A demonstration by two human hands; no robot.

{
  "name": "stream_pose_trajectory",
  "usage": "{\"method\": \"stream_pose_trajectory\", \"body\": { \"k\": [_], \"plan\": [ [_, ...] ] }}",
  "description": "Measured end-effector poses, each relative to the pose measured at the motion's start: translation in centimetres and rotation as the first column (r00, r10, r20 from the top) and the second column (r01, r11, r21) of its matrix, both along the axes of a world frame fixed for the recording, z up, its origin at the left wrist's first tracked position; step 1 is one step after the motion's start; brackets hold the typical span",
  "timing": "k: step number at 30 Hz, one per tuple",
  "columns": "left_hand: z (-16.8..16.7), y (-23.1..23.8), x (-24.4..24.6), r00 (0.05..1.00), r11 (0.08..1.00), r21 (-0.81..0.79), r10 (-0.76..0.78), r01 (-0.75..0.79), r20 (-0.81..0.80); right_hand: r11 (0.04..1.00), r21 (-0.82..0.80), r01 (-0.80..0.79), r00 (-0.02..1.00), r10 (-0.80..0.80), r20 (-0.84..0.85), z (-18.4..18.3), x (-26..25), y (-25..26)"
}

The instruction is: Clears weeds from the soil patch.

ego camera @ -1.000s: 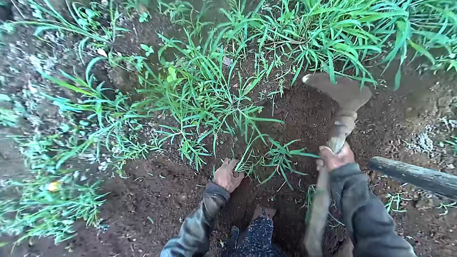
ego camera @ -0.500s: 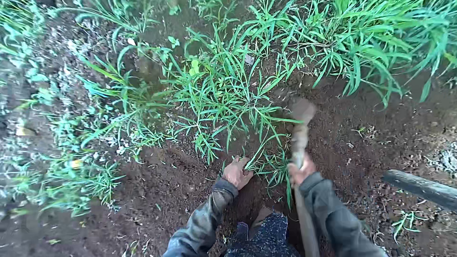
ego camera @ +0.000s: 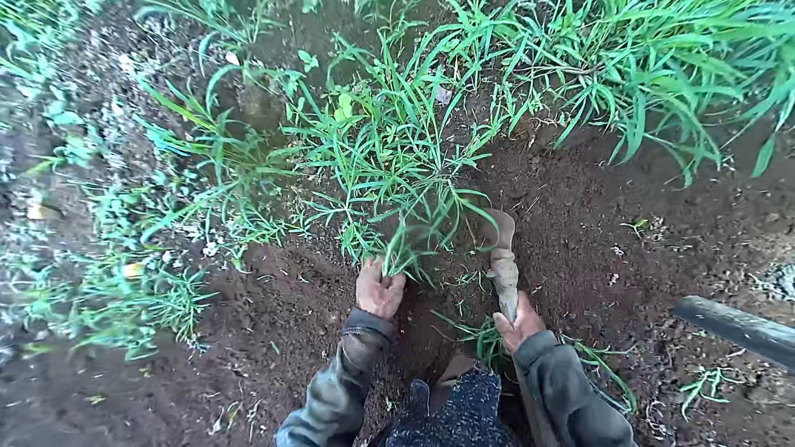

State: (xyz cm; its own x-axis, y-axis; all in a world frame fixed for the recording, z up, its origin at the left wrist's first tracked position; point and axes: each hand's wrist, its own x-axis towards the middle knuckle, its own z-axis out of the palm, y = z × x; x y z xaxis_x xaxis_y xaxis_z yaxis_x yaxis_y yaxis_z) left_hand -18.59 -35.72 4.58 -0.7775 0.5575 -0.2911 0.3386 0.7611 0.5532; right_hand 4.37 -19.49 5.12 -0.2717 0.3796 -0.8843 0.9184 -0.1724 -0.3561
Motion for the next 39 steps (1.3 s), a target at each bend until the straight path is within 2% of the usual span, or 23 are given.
{"method": "stream_pose_trajectory", "body": {
  "k": [1, 2, 4, 5, 7, 9, 11, 13, 14, 17, 19, 21, 24, 25, 27, 30, 32, 33, 35, 37, 39],
  "plan": [
    [0.0, 1.1, -0.3, 0.999, 0.998, -0.053, -0.023, 0.022, -0.026, 0.999, 0.013, -0.029, 1.0, 0.029, 0.006, 0.3, 1.6, 0.2],
    [-0.1, 2.4, 0.1, 0.996, 0.981, -0.173, -0.087, 0.086, 0.0, 0.998, 0.043, -0.035, 0.999, 0.035, 0.012, 0.8, 3.5, 0.9],
    [-1.1, 5.9, 3.5, 0.951, 0.864, -0.401, -0.3, 0.306, 0.079, 0.985, 0.172, 0.005, 1.0, -0.01, 0.028, 2.6, 7.2, 3.4],
    [-1.6, 8.2, 6.0, 0.91, 0.795, -0.445, -0.379, 0.412, 0.165, 0.965, 0.26, 0.017, 0.999, -0.029, 0.041, 3.8, 8.4, 5.0],
    [-2.4, 12.8, 9.2, 0.823, 0.71, -0.416, -0.485, 0.568, 0.297, 0.918, 0.396, -0.002, 0.997, -0.03, 0.076, 6.2, 9.7, 7.7],
    [-2.6, 17.3, 8.8, 0.763, 0.693, -0.32, -0.569, 0.646, 0.306, 0.875, 0.48, -0.058, 0.996, 0.015, 0.092, 8.5, 11.1, 9.5],
    [-0.5, 21.1, 7.1, 0.697, 0.651, -0.251, -0.65, 0.716, 0.304, 0.835, 0.544, -0.083, 0.996, 0.057, 0.064, 11.4, 13.4, 10.3],
    [2.2, 24.6, 5.6, 0.604, 0.549, -0.254, -0.746, 0.796, 0.279, 0.81, 0.583, -0.057, 0.998, 0.064, 0.008, 14.3, 16.0, 10.5],
    [2.4, 26.1, 5.1, 0.562, 0.499, -0.27, -0.783, 0.823, 0.267, 0.812, 0.583, -0.033, 0.998, 0.056, -0.022, 15.9, 17.2, 10.1],
    [-1.4, 29.4, 6.0, 0.567, 0.467, -0.39, -0.8, 0.794, 0.195, 0.81, 0.586, 0.016, 0.994, 0.052, -0.099, 19.6, 19.5, 9.8],
    [-3.1, 28.1, 9.9, 0.565, 0.466, -0.402, -0.807, 0.788, 0.173, 0.807, 0.59, 0.031, 0.992, 0.046, -0.115, 20.6, 20.8, 9.3],
    [-3.1, 24.6, 13.3, 0.59, 0.476, -0.384, -0.76, 0.791, 0.273, 0.803, 0.594, 0.049, 0.989, 0.044, -0.142, 20.8, 21.6, 9.2],
    [-1.5, 20.3, 13.5, 0.603, 0.44, -0.421, -0.662, 0.793, 0.445, 0.837, 0.538, 0.099, 0.982, 0.006, -0.19, 20.7, 21.5, 9.2],
    [-0.6, 19.4, 12.9, 0.611, 0.457, -0.407, -0.618, 0.791, 0.495, 0.844, 0.525, 0.112, 0.977, 0.002, -0.213, 20.2, 21.5, 9.3],
    [2.3, 18.3, 11.5, 0.67, 0.57, -0.37, -0.514, 0.733, 0.536, 0.832, 0.536, 0.145, 0.961, 0.01, -0.276, 17.8, 21.2, 10.0],
    [7.0, 17.8, 8.3, 0.863, 0.854, -0.242, -0.367, 0.46, 0.347, 0.818, 0.565, 0.11, 0.95, 0.081, -0.303, 14.0, 20.0, 11.1],
    [8.9, 17.2, 7.2, 0.929, 0.929, -0.19, -0.264, 0.317, 0.259, 0.857, 0.514, 0.021, 0.938, 0.162, -0.308, 12.4, 19.3, 12.0],
    [9.4, 16.9, 7.4, 0.934, 0.929, -0.191, -0.269, 0.316, 0.237, 0.882, 0.471, -0.017, 0.934, 0.182, -0.307, 12.0, 18.6, 12.5],
    [9.0, 16.3, 10.4, 0.899, 0.878, -0.214, -0.39, 0.429, 0.2, 0.914, 0.397, -0.079, 0.942, 0.198, -0.269, 11.7, 17.3, 13.5],
    [7.0, 15.0, 17.7, 0.78, 0.709, -0.331, -0.594, 0.623, 0.197, 0.923, 0.367, -0.118, 0.946, 0.217, -0.241, 10.8, 16.4, 13.7],
    [2.6, 13.9, 24.6, 0.619, 0.497, -0.387, -0.717, 0.777, 0.32, 0.921, 0.366, -0.132, 0.947, 0.227, -0.229, 9.9, 15.0, 14.1]
  ]
}}
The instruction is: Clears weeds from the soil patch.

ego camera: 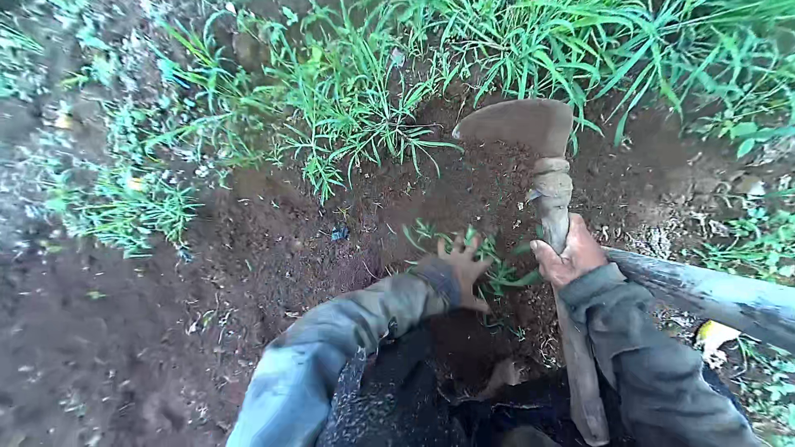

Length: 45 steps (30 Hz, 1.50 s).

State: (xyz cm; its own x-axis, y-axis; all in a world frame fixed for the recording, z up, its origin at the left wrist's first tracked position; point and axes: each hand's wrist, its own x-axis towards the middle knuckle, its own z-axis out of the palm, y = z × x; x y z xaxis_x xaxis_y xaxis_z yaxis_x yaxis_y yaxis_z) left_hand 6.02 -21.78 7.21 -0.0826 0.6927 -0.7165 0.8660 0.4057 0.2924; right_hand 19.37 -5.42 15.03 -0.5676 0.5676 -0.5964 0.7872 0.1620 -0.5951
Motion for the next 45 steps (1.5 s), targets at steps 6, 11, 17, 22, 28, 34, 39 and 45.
{"method": "stream_pose_trajectory", "body": {
  "k": [6, 11, 17, 22, 28, 34, 39, 45],
  "plan": [
    [-4.1, -2.0, -4.1, 0.902, 0.92, 0.036, 0.389, -0.39, -0.187, 0.996, 0.076, 0.035, 0.999, -0.032, -0.043, 1.7, -2.3, -0.8],
    [2.0, -3.9, -15.8, 0.676, 0.749, 0.172, 0.655, -0.64, -0.337, 0.961, 0.278, 0.003, 0.998, 0.015, -0.063, 4.3, 0.4, -2.2],
    [9.6, -6.8, -11.0, 0.67, 0.757, 0.134, 0.634, -0.64, -0.386, 0.94, 0.337, 0.051, 0.981, 0.016, -0.195, 8.7, 1.2, -5.7],
    [-2.8, -10.9, -6.7, 0.818, 0.86, 0.004, 0.488, -0.511, -0.304, 0.915, 0.404, -0.007, 0.971, 0.103, -0.217, 8.6, -0.2, -6.0],
    [4.0, -4.8, -15.2, 0.768, 0.817, 0.151, 0.574, -0.556, -0.283, 0.912, 0.404, -0.062, 0.989, 0.112, -0.101, 7.3, 0.2, -5.7],
    [2.2, -1.3, -17.0, 0.789, 0.844, 0.031, 0.512, -0.535, -0.339, 0.909, 0.417, 0.008, 0.997, 0.024, -0.071, 8.1, 1.5, -5.0],
    [-2.8, -0.3, -1.1, 0.938, 0.94, 0.005, 0.341, -0.341, -0.064, 0.909, 0.413, 0.055, 0.998, -0.036, -0.053, 8.8, 1.7, -4.1],
    [5.9, 3.3, -5.3, 0.939, 0.936, 0.086, 0.344, -0.341, -0.018, 0.901, 0.429, 0.059, 0.998, -0.053, -0.027, 8.7, 2.3, -3.4]
  ]
}}
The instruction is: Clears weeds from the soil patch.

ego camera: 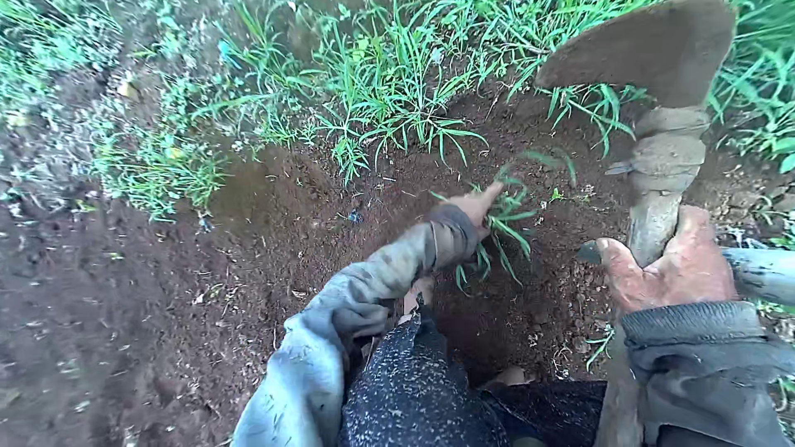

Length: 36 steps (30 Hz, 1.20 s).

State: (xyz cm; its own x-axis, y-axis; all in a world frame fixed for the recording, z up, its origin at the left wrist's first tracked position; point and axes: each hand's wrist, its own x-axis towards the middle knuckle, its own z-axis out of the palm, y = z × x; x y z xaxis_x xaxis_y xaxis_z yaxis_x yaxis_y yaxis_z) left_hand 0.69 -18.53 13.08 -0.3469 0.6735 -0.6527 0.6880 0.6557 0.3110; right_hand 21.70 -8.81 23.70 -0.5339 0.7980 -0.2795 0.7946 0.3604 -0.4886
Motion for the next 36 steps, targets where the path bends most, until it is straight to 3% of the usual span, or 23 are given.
{"method": "stream_pose_trajectory", "body": {
  "k": [2, 4, 7, 11, 15, 19, 22, 24, 27, 29, 31, 33, 35, 36],
  "plan": [
    [0.0, 0.7, -4.5, 0.992, 0.994, 0.031, 0.111, -0.109, -0.054, 1.0, -0.001, 0.007, 1.0, -0.007, 0.007, 0.0, 0.0, 0.2],
    [-4.0, 1.0, -6.7, 0.987, 0.989, 0.015, 0.145, -0.145, -0.075, 1.0, 0.009, 0.019, 1.0, -0.019, 0.013, -0.4, 0.1, 0.5],
    [-9.6, 1.2, -2.7, 0.993, 0.997, -0.03, 0.075, -0.078, -0.091, 0.999, -0.027, 0.047, 0.997, -0.045, 0.06, -0.4, -0.5, 0.6],
    [-5.9, 6.6, 2.1, 0.956, 0.959, -0.097, -0.248, 0.265, 0.158, 0.997, 0.019, 0.072, 0.996, -0.073, 0.053, -0.3, -0.2, 1.0],
    [-6.7, 16.4, 1.2, 0.903, 0.905, 0.072, -0.424, 0.419, 0.077, 0.991, 0.027, 0.127, 0.992, -0.128, 0.009, -0.5, 0.3, 0.8],
    [-9.9, 20.2, 4.6, 0.925, 0.925, -0.008, -0.38, 0.381, 0.005, 0.995, 0.022, 0.095, 0.995, -0.095, 0.007, -0.9, -0.3, 1.0],
    [-11.9, 17.1, 6.2, 0.962, 0.962, 0.027, -0.273, 0.273, 0.014, 0.995, -0.031, 0.095, 0.993, -0.093, 0.067, -0.7, -0.6, 0.9],
    [-10.9, 13.0, 3.1, 0.97, 0.97, 0.027, -0.242, 0.242, -0.022, 0.996, -0.027, 0.091, 0.992, -0.088, 0.086, -0.6, -0.4, 1.0],
    [-10.7, 5.5, -4.8, 0.979, 0.997, -0.053, -0.061, 0.051, -0.193, 0.996, -0.024, 0.087, 0.991, -0.085, 0.104, 0.3, 0.2, 0.2],
    [-8.3, 2.7, -9.1, 0.965, 0.996, -0.082, 0.014, -0.036, -0.263, 0.998, 0.008, 0.055, 0.995, -0.055, 0.088, 1.0, 0.6, -0.2],
    [-2.2, 1.5, -9.9, 0.945, 0.983, 0.009, 0.181, -0.185, -0.271, 0.999, 0.032, 0.01, 0.999, -0.011, 0.041, 1.3, 0.7, -0.7],
    [3.3, 1.0, -8.8, 0.915, 0.937, 0.205, 0.326, -0.281, -0.236, 1.0, 0.017, -0.012, 1.0, 0.012, 0.014, 1.4, 0.2, -1.1],
    [4.5, 0.6, -8.1, 0.942, 0.913, 0.339, 0.294, -0.226, -0.164, 0.999, -0.032, -0.036, 0.999, 0.037, 0.039, 1.8, -1.0, -1.2],
    [3.9, 0.4, -8.3, 0.974, 0.943, 0.309, 0.174, -0.123, -0.142, 0.998, -0.03, -0.05, 0.998, 0.051, 0.032, 1.6, -1.3, -1.3]
  ]
}}
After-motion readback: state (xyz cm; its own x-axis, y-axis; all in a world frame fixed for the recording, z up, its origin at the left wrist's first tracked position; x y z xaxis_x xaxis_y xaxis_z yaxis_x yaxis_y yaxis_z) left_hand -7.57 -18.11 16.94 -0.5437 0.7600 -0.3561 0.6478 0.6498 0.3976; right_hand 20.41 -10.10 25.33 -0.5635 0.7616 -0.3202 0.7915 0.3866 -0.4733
